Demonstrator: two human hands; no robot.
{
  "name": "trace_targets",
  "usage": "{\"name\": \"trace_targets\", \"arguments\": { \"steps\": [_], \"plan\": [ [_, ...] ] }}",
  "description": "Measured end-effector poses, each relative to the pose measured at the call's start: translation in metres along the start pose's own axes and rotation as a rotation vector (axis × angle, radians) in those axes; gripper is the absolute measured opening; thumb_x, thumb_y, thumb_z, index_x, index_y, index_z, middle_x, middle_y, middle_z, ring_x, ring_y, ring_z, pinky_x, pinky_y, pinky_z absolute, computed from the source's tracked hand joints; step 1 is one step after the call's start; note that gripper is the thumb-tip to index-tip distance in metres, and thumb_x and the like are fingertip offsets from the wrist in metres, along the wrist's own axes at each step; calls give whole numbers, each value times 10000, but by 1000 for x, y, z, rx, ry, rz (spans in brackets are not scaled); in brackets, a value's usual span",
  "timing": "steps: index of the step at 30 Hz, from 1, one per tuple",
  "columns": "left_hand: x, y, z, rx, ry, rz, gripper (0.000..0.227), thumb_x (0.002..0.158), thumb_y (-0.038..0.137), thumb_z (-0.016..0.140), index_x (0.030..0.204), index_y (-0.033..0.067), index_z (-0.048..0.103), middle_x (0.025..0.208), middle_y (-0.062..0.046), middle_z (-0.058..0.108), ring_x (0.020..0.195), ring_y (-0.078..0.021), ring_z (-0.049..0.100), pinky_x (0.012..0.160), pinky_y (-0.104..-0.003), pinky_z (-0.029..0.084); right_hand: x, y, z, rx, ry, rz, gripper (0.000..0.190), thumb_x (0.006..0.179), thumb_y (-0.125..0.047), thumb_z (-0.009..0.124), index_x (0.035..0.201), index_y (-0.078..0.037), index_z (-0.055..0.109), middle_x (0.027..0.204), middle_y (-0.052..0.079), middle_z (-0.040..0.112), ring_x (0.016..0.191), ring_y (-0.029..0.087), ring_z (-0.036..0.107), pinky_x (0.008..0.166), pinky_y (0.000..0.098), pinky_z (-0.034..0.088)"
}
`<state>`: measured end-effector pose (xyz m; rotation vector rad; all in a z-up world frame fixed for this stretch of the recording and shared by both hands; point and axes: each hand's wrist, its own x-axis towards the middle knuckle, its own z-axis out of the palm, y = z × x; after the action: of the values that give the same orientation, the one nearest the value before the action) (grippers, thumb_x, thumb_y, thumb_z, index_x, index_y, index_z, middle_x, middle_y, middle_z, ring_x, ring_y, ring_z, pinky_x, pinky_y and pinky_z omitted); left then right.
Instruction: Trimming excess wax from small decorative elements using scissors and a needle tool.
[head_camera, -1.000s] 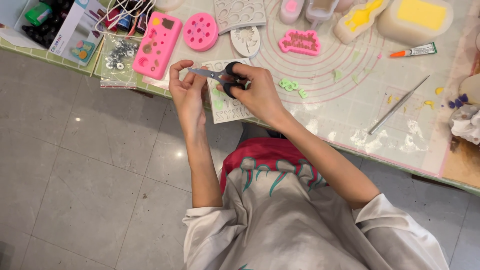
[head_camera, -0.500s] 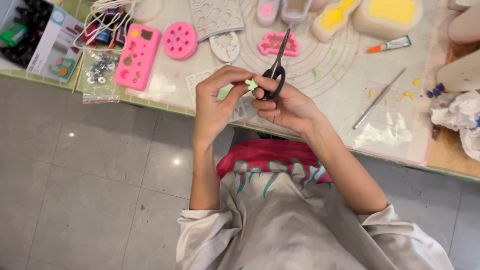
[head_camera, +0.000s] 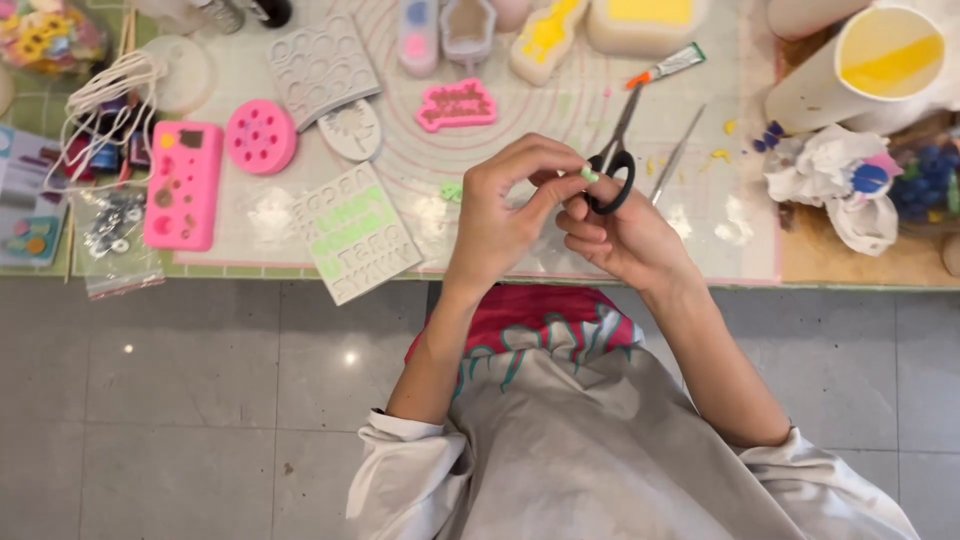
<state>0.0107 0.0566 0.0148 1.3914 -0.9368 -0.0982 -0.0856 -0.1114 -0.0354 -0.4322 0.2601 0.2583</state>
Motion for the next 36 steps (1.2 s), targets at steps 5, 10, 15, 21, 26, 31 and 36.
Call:
{"name": "trace_targets", "arguments": {
  "steps": [5,10,15,21,26,31,36],
  "plan": [
    [3,-39,35,-530,113,-437,104,925,34,764,1008,-14,727,932,-86,784,819,-124,721,755,-261,577,-32,-5,25,-804,330,-402,525,1057,-506,437,917,-39,632,691,46,629,530,97,523,473,237,387],
    [11,-25,57,-706,172,-491,134,955,59,754,1045,-39,759,933,-109,761,823,-139,701,765,-271,556,-45,6,0,-1070,279,-416,614,1028,-607,474,908,-24,627,680,29,610,564,81,532,515,236,416],
    [12,-16,73,-666,215,-445,143,984,80,735,1052,-41,769,944,-86,758,853,-132,698,799,-265,553,-47,13,0,-1081,210,-455,683,979,-698,520,903,-24,597,688,17,573,607,79,520,546,243,418],
    [11,-13,81,-637,245,-456,149,981,70,730,1062,-51,763,937,-61,747,852,-105,690,794,-256,570,-47,16,-10,-1058,234,-473,719,954,-736,515,869,-26,591,667,6,548,599,78,499,533,246,392],
    [8,-19,86,-571,250,-438,149,979,62,744,1063,-59,767,935,-60,750,863,-76,673,778,-224,533,-47,16,-19,-1128,309,-489,702,981,-696,511,777,-28,576,609,-7,515,555,74,469,500,259,366],
    [8,-20,89,-595,247,-442,144,967,58,752,1053,-57,763,937,-59,753,865,-75,681,789,-221,538,-47,21,-25,-1103,384,-463,668,1007,-626,529,734,-19,577,587,7,504,520,86,455,467,269,342],
    [8,-29,70,-603,263,-480,125,963,53,750,1050,-33,769,925,-31,743,827,-63,664,770,-217,538,-56,15,-7,-995,423,-430,657,1010,-612,421,751,-32,590,563,7,514,469,90,458,427,254,312]
  ]
}}
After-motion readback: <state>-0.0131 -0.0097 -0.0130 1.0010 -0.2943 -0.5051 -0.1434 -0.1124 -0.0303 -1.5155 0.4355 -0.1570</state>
